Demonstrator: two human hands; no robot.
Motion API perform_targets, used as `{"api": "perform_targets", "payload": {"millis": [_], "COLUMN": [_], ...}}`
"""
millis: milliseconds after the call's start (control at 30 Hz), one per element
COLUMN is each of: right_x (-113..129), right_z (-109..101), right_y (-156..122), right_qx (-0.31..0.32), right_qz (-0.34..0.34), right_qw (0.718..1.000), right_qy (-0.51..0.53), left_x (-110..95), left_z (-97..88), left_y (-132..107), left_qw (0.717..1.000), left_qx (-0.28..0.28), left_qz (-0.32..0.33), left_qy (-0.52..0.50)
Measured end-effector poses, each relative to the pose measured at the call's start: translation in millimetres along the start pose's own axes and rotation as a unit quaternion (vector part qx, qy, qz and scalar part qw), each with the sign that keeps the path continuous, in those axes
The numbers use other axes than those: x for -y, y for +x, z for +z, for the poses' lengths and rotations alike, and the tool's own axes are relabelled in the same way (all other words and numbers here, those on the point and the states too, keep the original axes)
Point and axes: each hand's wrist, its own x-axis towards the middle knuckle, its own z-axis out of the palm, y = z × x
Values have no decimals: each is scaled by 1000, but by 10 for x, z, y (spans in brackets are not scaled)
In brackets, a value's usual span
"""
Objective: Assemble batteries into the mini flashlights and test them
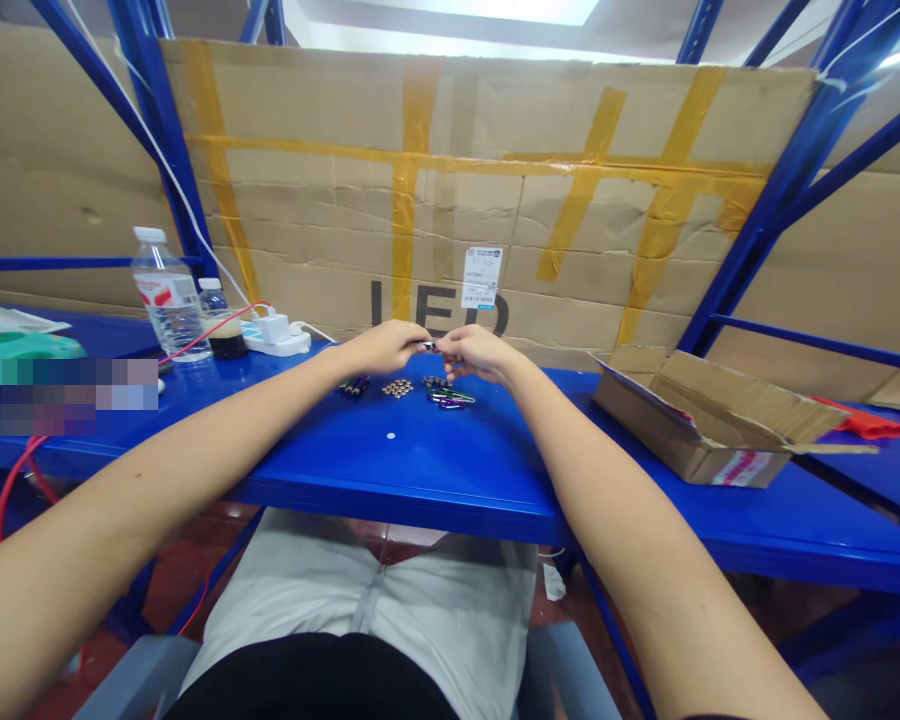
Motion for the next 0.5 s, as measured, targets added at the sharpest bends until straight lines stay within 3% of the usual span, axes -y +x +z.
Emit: {"api": "perform_targets", "payload": {"millis": [267,500], "right_x": [-9,1], "right_z": [23,43], "right_y": [-1,7], "right_qx": [-32,-50], "right_qz": [-5,-23], "right_qw": [984,982], "right_qy": [-175,-179], "left_x": [15,25], "left_z": [164,223], "left_y": [-21,14], "left_qw": [992,982], "left_qx": [38,15], "left_qz": [-49,-75], "left_qy": [-113,-172]}}
